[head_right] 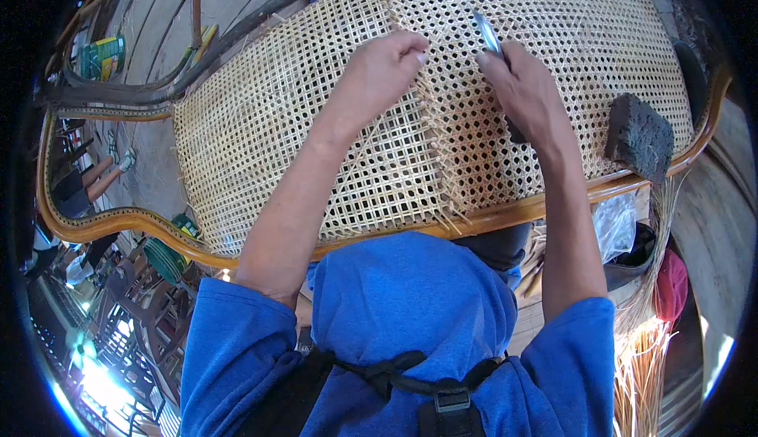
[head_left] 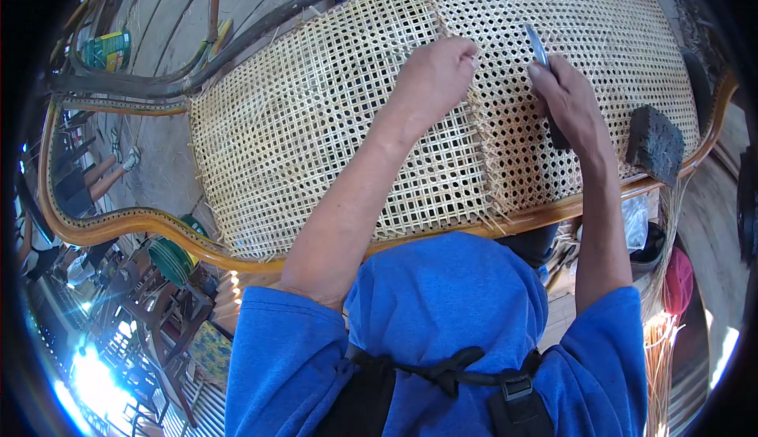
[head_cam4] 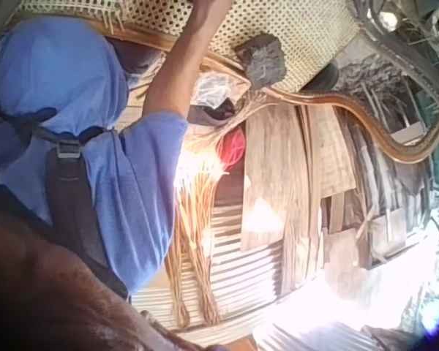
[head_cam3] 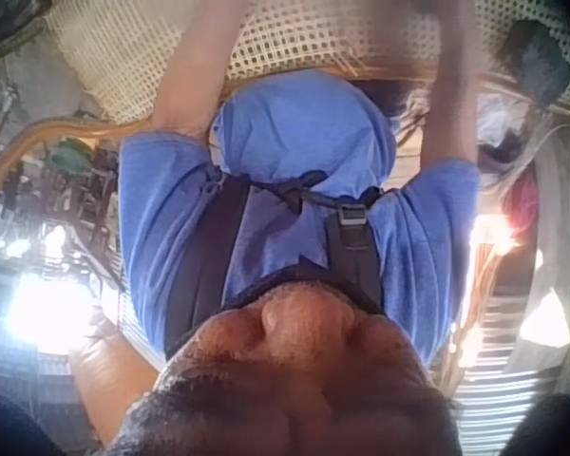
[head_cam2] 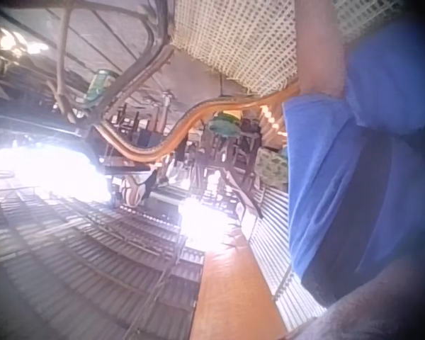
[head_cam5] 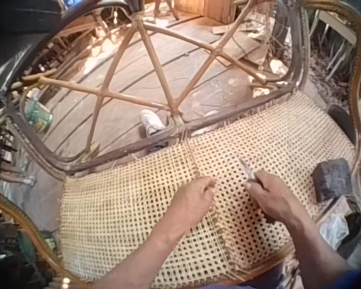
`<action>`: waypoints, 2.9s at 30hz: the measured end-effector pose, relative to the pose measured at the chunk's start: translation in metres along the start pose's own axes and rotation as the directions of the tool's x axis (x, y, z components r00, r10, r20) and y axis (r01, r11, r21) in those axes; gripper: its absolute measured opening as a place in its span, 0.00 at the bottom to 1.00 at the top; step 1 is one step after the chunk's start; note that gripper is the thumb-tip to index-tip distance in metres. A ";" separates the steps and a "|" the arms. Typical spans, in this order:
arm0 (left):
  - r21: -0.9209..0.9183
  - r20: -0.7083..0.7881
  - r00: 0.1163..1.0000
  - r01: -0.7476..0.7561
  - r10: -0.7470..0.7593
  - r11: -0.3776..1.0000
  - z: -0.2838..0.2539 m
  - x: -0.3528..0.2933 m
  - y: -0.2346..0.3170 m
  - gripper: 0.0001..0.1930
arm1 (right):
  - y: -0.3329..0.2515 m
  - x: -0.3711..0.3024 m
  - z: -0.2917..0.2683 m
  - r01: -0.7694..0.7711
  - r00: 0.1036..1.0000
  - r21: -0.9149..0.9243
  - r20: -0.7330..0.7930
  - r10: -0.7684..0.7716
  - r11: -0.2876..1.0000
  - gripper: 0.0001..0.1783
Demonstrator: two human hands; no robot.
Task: The recorder is weaving rattan fibers through the holes of a chair frame to repair or create the seat mesh.
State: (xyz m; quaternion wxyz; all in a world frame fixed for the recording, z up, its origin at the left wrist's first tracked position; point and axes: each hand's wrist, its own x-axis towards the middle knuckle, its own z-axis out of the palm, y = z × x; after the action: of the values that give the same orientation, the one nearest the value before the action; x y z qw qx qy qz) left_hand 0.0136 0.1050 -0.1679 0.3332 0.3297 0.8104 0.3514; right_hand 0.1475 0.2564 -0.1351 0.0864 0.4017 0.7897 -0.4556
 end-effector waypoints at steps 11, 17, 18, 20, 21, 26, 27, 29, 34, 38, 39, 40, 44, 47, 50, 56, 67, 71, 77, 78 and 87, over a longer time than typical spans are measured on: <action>-0.517 0.009 0.958 0.251 -0.288 0.819 -0.013 -0.009 0.008 0.08 | 0.055 -0.136 -0.018 -0.206 0.978 0.273 0.018 0.209 0.940 0.12; -0.219 -0.048 0.940 0.320 -0.338 0.922 -0.015 -0.022 0.000 0.09 | 0.067 -0.158 -0.016 -0.223 0.969 0.344 -0.026 0.246 0.912 0.11; -0.167 -0.079 0.940 0.315 -0.331 0.934 -0.011 -0.024 -0.002 0.08 | 0.070 -0.166 -0.016 -0.238 0.963 0.326 -0.045 0.266 0.915 0.10; -0.065 -0.170 0.954 0.241 -0.248 0.968 -0.006 -0.024 -0.004 0.08 | 0.080 -0.179 -0.013 -0.236 0.954 0.409 -0.074 0.290 0.881 0.10; 0.037 -0.246 0.957 0.169 -0.155 0.985 -0.002 -0.024 -0.004 0.08 | 0.088 -0.188 -0.011 -0.234 0.941 0.485 -0.103 0.321 0.843 0.09; 0.350 -0.254 0.949 -0.090 0.187 0.932 -0.004 -0.023 -0.012 0.06 | 0.124 -0.220 0.005 -0.186 0.877 0.562 -0.275 0.394 0.806 0.07; 0.398 -0.223 0.945 -0.135 0.238 0.907 -0.007 -0.023 -0.011 0.06 | 0.133 -0.226 0.011 -0.184 0.879 0.567 -0.272 0.393 0.803 0.07; 0.442 -0.187 0.941 -0.176 0.282 0.879 -0.010 -0.024 -0.009 0.06 | 0.154 -0.241 0.020 -0.181 0.871 0.545 -0.298 0.391 0.818 0.07; 0.616 -0.067 0.967 -0.154 0.246 0.773 -0.012 -0.020 0.004 0.03 | 0.198 -0.270 0.048 -0.319 0.849 0.524 -0.213 0.484 0.790 0.08; 0.679 0.023 0.965 -0.206 0.260 0.704 -0.008 -0.015 0.015 0.03 | 0.237 -0.285 0.066 -0.457 0.828 0.288 -0.208 0.521 0.842 0.12; 0.681 0.024 0.966 -0.204 0.256 0.703 -0.008 -0.014 0.014 0.03 | 0.237 -0.285 0.067 -0.458 0.829 0.289 -0.204 0.521 0.841 0.12; 0.691 0.046 0.957 -0.237 0.286 0.683 -0.008 -0.013 0.013 0.03 | 0.237 -0.285 0.069 -0.446 0.840 0.244 -0.217 0.497 0.861 0.13; 0.748 0.157 0.931 -0.331 0.331 0.576 -0.006 -0.009 0.011 0.03 | 0.210 -0.273 0.062 -0.509 0.825 0.217 -0.153 0.544 0.833 0.13; 0.759 0.175 0.944 -0.310 0.280 0.572 -0.006 -0.005 0.015 0.03 | 0.209 -0.276 0.064 -0.434 0.867 0.149 -0.197 0.457 0.888 0.14; 0.490 0.145 0.987 -0.135 0.072 0.861 -0.015 0.003 0.007 0.05 | 0.212 -0.284 0.062 -0.370 0.919 -0.264 -0.244 0.309 0.891 0.14; 0.075 -0.173 0.984 -0.015 0.028 0.997 -0.023 -0.022 -0.029 0.07 | 0.123 -0.230 0.003 -0.209 0.877 -0.013 -0.444 0.182 0.978 0.10; 0.176 -0.075 0.987 -0.129 0.144 0.976 -0.017 -0.009 -0.028 0.08 | -0.007 0.006 0.065 0.491 0.829 -0.453 -0.019 -0.559 0.744 0.05; 0.208 -0.085 0.975 -0.184 0.205 0.961 -0.015 -0.009 -0.034 0.08 | -0.004 0.014 0.073 0.511 0.784 -0.551 -0.016 -0.621 0.659 0.02; 0.215 -0.072 0.959 -0.253 0.274 0.943 -0.013 -0.006 -0.030 0.09 | -0.009 0.018 0.085 0.459 0.805 -0.490 -0.124 -0.581 0.741 0.07; 0.215 -0.069 0.961 -0.248 0.268 0.945 -0.013 -0.007 -0.031 0.09 | -0.011 0.017 0.085 0.422 0.830 -0.478 -0.137 -0.540 0.771 0.07; 0.378 -0.271 0.835 -0.366 0.480 0.850 0.006 -0.007 -0.045 0.06 | -0.021 0.019 0.078 0.369 0.910 -0.304 -0.075 -0.409 0.878 0.09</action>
State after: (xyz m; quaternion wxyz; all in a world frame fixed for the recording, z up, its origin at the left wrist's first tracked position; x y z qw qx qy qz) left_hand 0.0085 0.0779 -0.2047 0.0379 0.4818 0.8074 0.3386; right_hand 0.1020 0.2005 -0.1756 -0.0050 0.2484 0.9152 -0.3174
